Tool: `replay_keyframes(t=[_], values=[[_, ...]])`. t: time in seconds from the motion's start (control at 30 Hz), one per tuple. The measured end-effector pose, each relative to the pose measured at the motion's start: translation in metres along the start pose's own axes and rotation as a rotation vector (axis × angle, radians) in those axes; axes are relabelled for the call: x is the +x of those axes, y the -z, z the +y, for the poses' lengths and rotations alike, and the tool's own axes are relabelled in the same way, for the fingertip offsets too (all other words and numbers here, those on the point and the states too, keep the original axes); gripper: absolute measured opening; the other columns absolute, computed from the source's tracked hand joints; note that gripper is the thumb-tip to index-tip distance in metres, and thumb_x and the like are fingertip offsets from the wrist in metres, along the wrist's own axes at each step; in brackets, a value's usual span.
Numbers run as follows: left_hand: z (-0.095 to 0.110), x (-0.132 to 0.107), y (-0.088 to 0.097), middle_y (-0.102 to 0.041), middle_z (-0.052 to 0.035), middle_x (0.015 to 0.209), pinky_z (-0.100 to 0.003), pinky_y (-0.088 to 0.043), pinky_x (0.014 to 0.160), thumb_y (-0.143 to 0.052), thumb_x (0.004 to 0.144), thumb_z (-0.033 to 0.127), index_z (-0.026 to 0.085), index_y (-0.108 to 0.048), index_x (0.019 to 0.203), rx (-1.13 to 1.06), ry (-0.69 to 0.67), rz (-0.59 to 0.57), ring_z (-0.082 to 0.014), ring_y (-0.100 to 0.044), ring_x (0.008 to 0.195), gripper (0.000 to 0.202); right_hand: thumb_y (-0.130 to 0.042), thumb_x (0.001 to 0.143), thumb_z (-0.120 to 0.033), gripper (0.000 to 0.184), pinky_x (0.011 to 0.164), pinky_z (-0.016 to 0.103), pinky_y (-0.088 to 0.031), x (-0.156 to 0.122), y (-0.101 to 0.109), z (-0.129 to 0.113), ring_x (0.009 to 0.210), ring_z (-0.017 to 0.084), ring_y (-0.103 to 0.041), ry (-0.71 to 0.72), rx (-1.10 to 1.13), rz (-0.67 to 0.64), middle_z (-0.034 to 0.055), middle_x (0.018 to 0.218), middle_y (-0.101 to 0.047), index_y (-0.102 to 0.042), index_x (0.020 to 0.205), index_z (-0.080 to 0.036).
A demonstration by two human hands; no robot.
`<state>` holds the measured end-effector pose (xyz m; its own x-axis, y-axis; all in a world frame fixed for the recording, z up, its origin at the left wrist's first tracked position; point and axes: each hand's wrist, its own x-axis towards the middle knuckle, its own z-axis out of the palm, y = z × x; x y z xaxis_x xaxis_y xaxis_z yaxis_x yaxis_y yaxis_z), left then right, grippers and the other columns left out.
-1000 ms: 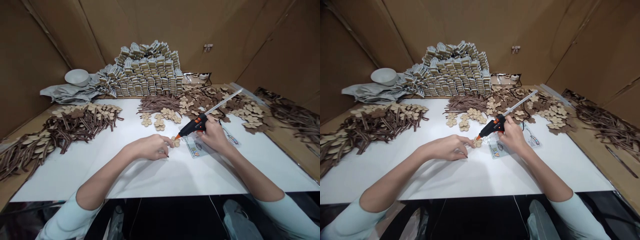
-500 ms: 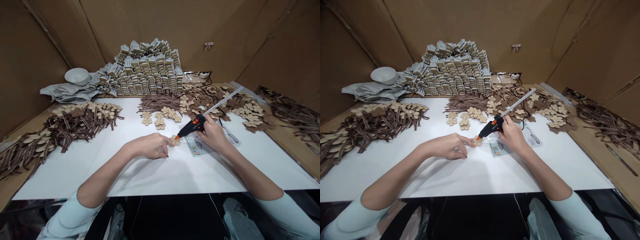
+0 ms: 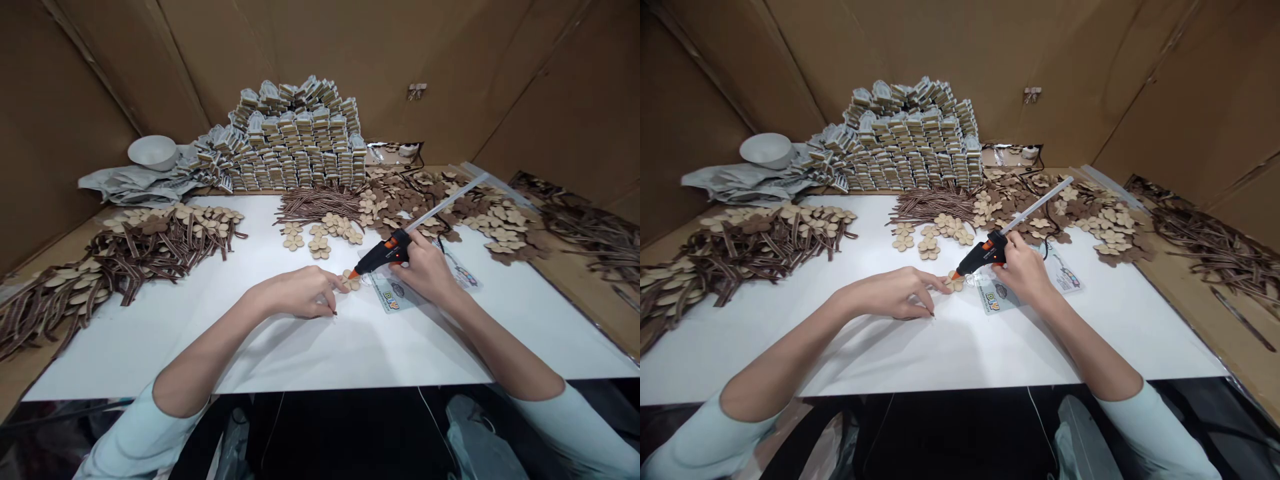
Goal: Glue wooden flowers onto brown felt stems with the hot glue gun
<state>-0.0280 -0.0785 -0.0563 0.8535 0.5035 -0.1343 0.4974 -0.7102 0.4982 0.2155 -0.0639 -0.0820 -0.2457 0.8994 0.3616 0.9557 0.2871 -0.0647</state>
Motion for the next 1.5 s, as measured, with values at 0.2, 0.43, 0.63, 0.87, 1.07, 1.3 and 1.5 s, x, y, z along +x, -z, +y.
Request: replay_keyframes(t=[0.2, 0.43, 0.63, 0.87, 1.07, 1.3, 1.5], values=[[-0.001, 0.0, 0.0, -0.057, -0.0017, 0.118, -0.022, -0.041, 0.078, -0.056, 0.074, 0.019, 0.022, -0.071, 0.078, 0.001, -0.011, -0.004, -0.0164, -0.058, 0.096, 0.016, -0.052, 0.065, -0.027, 0.015, 0.058, 0.033, -0.045, 0.0, 0.0, 0.0, 0.071, 0.023, -0.057, 0.003, -0.02, -0.003, 0.0121, 0.097, -0.057, -0.054, 0.073, -0.015], [0.0, 0.0, 0.0, -0.056, -0.0003, 0.119, -0.021, -0.041, 0.077, -0.056, 0.073, 0.018, 0.022, -0.071, 0.078, 0.016, -0.011, -0.002, -0.0156, -0.058, 0.095, 0.016, -0.051, 0.066, -0.027, 0.017, 0.062, 0.035, -0.046, 0.0, 0.003, -0.002, 0.074, 0.024, -0.058, -0.001, -0.027, -0.036, 0.0139, 0.104, -0.055, -0.056, 0.076, -0.014], [0.001, 0.0, -0.001, -0.056, 0.0003, 0.119, -0.022, -0.041, 0.076, -0.057, 0.073, 0.018, 0.023, -0.071, 0.077, 0.024, -0.013, 0.017, -0.0155, -0.059, 0.093, 0.016, -0.051, 0.067, -0.027, 0.021, 0.061, 0.033, -0.044, 0.0, 0.004, -0.003, 0.074, 0.023, -0.058, -0.007, -0.068, -0.049, 0.0136, 0.104, -0.055, -0.057, 0.081, -0.013], [0.003, -0.001, 0.0, -0.054, 0.0013, 0.122, -0.021, -0.041, 0.074, -0.056, 0.074, 0.02, 0.023, -0.071, 0.077, 0.061, -0.025, 0.0, -0.0148, -0.058, 0.094, 0.016, -0.049, 0.07, -0.026, 0.027, 0.052, 0.029, -0.038, -0.002, 0.007, -0.008, 0.069, 0.021, -0.056, 0.044, -0.168, -0.01, 0.0137, 0.102, -0.056, -0.056, 0.092, -0.01], [0.008, 0.0, 0.003, -0.051, 0.0032, 0.126, -0.022, -0.039, 0.076, -0.057, 0.072, 0.023, 0.026, -0.071, 0.076, 0.138, -0.002, -0.043, -0.0163, -0.055, 0.099, 0.016, -0.045, 0.074, -0.024, 0.023, 0.047, 0.027, -0.03, -0.006, 0.013, -0.013, 0.062, 0.018, -0.054, 0.125, -0.292, 0.101, 0.0137, 0.098, -0.058, -0.057, 0.09, -0.011], [0.015, 0.003, 0.007, -0.052, 0.0058, 0.124, -0.022, -0.038, 0.072, -0.059, 0.069, 0.022, 0.028, -0.072, 0.074, 0.17, 0.076, -0.093, -0.0154, -0.057, 0.094, 0.015, -0.041, 0.076, -0.015, 0.018, 0.053, 0.027, -0.032, -0.007, 0.024, -0.02, 0.06, 0.016, -0.051, 0.249, -0.347, 0.215, 0.0124, 0.086, -0.058, -0.058, 0.082, -0.013], [0.011, 0.001, 0.007, -0.052, 0.0041, 0.124, -0.023, -0.038, 0.079, -0.058, 0.07, 0.023, 0.027, -0.072, 0.075, 0.114, 0.075, -0.094, -0.0171, -0.052, 0.101, 0.015, -0.044, 0.076, -0.019, 0.015, 0.059, 0.03, -0.035, -0.005, 0.043, 0.013, 0.071, 0.02, -0.052, 0.077, -0.284, 0.346, 0.0133, 0.092, -0.057, -0.058, 0.08, -0.016]])
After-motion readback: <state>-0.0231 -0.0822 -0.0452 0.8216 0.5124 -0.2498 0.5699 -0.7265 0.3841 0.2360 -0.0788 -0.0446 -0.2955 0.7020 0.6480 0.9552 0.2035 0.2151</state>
